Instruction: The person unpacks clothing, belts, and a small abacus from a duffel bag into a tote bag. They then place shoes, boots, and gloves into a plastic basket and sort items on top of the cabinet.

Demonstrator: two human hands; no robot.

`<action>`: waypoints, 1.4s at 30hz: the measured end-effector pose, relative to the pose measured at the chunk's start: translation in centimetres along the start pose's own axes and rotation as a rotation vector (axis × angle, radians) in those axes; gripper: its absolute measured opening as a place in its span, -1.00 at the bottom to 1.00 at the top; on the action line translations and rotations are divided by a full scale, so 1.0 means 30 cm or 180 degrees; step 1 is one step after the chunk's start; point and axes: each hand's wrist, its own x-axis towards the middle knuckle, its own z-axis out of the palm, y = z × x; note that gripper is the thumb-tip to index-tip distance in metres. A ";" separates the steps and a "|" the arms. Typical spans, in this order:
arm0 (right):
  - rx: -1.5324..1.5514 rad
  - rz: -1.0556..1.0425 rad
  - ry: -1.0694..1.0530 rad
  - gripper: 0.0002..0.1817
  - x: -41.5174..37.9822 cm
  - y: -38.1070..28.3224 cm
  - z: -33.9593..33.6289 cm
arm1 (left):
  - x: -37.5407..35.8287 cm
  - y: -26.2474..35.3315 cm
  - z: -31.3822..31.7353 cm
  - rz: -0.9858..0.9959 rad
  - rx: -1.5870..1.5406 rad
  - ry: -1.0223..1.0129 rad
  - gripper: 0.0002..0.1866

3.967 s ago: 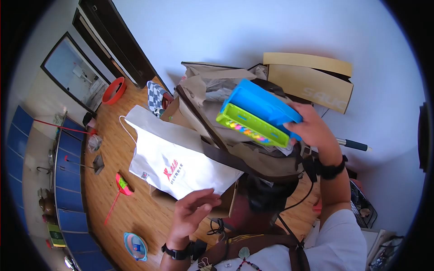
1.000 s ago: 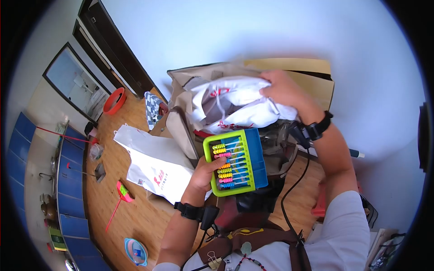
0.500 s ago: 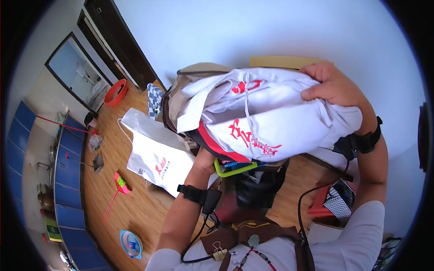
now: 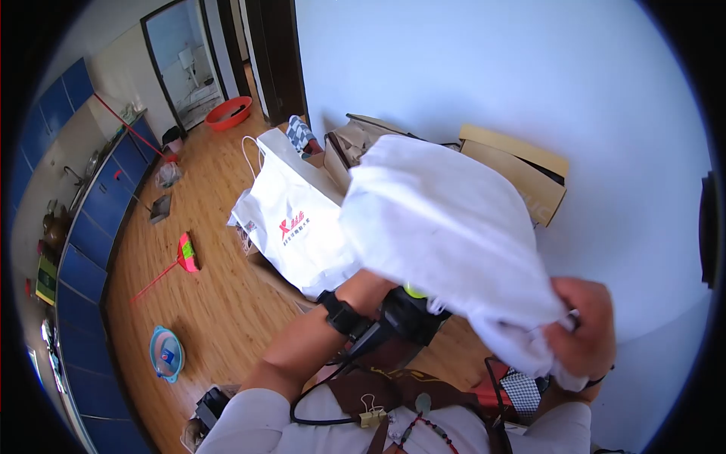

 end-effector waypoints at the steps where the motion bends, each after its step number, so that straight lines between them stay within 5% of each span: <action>1: -0.0151 -0.0557 -0.0364 -0.51 0.009 -0.030 0.018 | -0.052 0.000 -0.020 0.0043 -0.0114 0.0055 -0.60; 4: 0.0049 -0.1095 -0.1234 -0.53 -0.026 -0.085 0.153 | -0.210 0.020 -0.075 0.0164 -0.0291 0.0190 -0.59; 9: 0.0350 -0.1871 -0.1109 -0.60 -0.100 -0.141 0.386 | -0.526 0.033 -0.175 0.0410 -0.0413 0.0571 -0.58; 12: 0.0838 -0.2057 -0.1754 -0.52 -0.085 -0.205 0.464 | -0.712 0.034 -0.206 0.0601 -0.0378 0.0844 -0.58; 14: 0.1611 -0.2383 -0.1303 -0.34 -0.059 -0.255 0.497 | -0.827 0.036 -0.214 0.0756 -0.0376 0.1001 -0.57; 15: 0.1887 -0.2020 -0.1620 -0.10 -0.059 -0.243 0.535 | -0.884 0.039 -0.222 0.0840 -0.0384 0.1099 -0.57; 16: 0.1904 -0.2096 -0.1688 -0.10 -0.069 -0.239 0.575 | -0.940 0.043 -0.229 0.0939 -0.0398 0.1192 -0.57; 18: 0.3398 -0.0775 -0.2046 0.14 -0.095 -0.249 0.675 | -1.052 0.037 -0.243 0.1148 -0.0424 0.1415 -0.56; 19: 0.3306 -0.0726 -0.2552 0.34 -0.105 -0.270 0.739 | -1.112 0.035 -0.253 0.1263 -0.0442 0.1550 -0.56; 23: 0.3576 -0.1118 -0.3529 0.53 -0.221 -0.510 0.898 | -1.316 0.004 -0.274 0.1651 -0.0464 0.2103 -0.55; 28: 0.2303 -0.1617 -0.3456 0.51 -0.292 -0.733 1.043 | -1.526 -0.025 -0.301 0.2203 -0.0426 0.2952 -0.54; 30: 0.1937 -0.1817 -0.2914 0.50 -0.287 -0.775 1.113 | -1.583 -0.040 -0.325 0.2448 -0.0391 0.3345 -0.54; 36: 0.2506 -0.2162 -0.2981 0.41 -0.216 -0.928 1.309 | -1.725 -0.045 -0.433 0.3043 0.0536 0.5256 -0.52; 40: 0.2938 -0.1840 -0.3406 0.05 -0.252 -1.026 1.454 | -1.766 0.033 -0.364 0.2574 0.2113 0.7711 -0.50; 42: 0.2857 -0.1616 -0.3156 -0.32 -0.271 -1.096 1.478 | -1.854 -0.015 -0.397 0.2649 0.1858 0.8153 -0.53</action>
